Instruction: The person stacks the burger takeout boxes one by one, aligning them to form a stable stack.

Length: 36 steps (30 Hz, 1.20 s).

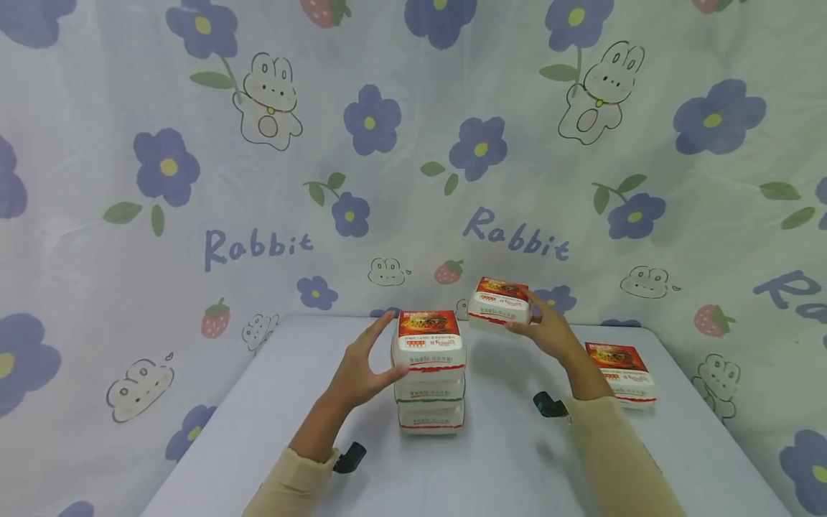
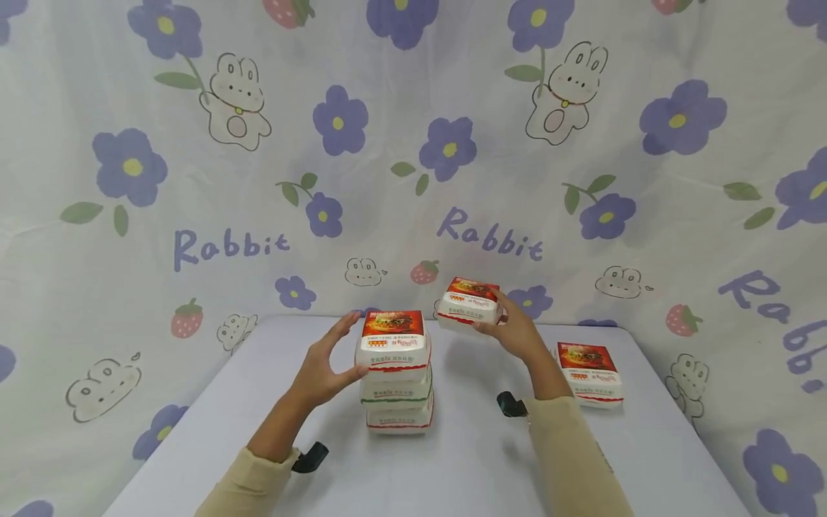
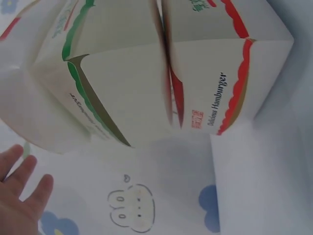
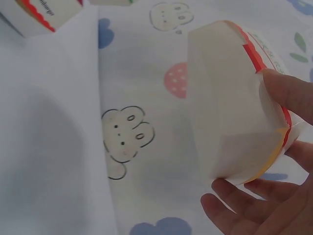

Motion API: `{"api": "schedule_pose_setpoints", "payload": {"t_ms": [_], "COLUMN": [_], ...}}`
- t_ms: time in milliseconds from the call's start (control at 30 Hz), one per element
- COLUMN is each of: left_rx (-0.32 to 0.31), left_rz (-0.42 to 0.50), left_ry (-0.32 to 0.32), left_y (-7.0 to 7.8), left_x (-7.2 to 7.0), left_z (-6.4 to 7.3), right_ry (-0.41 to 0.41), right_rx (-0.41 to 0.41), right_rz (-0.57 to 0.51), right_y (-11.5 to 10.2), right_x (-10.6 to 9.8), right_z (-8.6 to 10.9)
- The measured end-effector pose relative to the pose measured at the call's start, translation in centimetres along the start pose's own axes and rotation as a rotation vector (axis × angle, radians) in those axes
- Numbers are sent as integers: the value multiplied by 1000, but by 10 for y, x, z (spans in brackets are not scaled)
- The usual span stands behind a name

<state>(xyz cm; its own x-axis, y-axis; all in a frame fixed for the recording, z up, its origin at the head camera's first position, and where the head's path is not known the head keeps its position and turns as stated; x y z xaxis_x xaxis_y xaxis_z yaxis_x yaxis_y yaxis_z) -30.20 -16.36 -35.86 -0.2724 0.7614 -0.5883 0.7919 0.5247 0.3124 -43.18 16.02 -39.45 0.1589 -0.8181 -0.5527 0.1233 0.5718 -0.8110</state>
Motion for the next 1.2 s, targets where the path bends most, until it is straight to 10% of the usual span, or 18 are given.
{"api": "schedule_pose_setpoints", "payload": {"t_ms": [1200], "left_rx": [-12], "left_rz": [13], "left_ry": [24], "left_y": [4], "left_x": [4], "left_z": [-22], "right_ry": [-5], "right_rx": [-178], "right_rz": [-68], "right_y": [-76], "right_x": [-11], "right_z": [49]}}
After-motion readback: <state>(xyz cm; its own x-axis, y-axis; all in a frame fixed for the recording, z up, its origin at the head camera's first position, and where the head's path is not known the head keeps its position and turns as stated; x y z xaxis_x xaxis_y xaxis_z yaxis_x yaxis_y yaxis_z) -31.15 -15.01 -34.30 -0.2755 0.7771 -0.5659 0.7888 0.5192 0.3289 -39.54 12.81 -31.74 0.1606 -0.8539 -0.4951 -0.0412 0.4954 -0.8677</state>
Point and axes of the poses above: each hand's wrist, its own z-axis away from the middle knuckle, its own x-axis out of the palm, y = z × x, the point moved 9 cm from there along -z, towards the middle knuckle, and after that the axes turned 15 degrees about x, right-handed, at the moved point
